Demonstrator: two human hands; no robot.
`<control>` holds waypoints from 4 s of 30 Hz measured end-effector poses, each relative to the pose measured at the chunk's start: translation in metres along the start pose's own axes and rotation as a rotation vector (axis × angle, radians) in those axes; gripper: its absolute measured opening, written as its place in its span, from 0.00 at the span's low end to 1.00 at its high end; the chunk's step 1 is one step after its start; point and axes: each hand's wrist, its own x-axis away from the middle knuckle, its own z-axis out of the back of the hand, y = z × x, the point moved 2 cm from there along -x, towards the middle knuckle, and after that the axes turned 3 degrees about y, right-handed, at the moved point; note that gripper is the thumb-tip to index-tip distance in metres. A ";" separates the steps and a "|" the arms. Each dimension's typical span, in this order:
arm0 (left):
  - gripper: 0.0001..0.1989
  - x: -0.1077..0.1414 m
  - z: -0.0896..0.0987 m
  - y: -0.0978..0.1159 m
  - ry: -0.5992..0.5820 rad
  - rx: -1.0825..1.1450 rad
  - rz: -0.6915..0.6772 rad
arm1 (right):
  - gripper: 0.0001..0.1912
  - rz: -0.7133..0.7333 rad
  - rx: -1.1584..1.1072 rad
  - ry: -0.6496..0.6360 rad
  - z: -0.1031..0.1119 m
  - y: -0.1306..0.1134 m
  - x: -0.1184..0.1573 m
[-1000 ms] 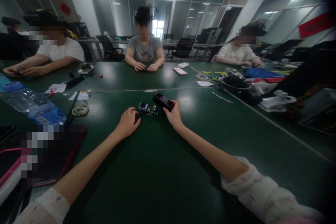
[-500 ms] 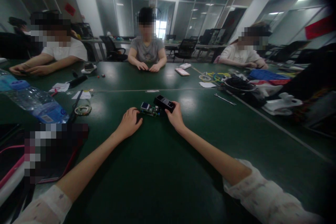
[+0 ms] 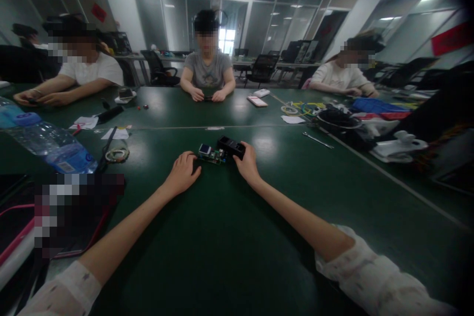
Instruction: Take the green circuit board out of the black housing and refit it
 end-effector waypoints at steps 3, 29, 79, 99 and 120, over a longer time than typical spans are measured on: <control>0.19 0.000 0.000 0.000 0.004 0.007 0.000 | 0.27 -0.039 -0.036 0.052 0.002 0.001 0.000; 0.18 0.000 0.000 0.001 0.023 0.011 -0.019 | 0.31 0.295 -0.044 -0.250 0.007 -0.052 0.018; 0.35 0.001 -0.001 0.003 0.039 0.034 0.008 | 0.28 0.132 -0.292 -0.504 -0.004 -0.028 0.006; 0.35 0.001 0.003 0.006 0.024 0.043 0.014 | 0.36 0.133 -0.286 -0.439 -0.005 -0.026 0.007; 0.27 -0.002 0.002 0.006 -0.016 -0.020 0.006 | 0.25 0.156 -0.229 -0.446 -0.002 -0.031 0.006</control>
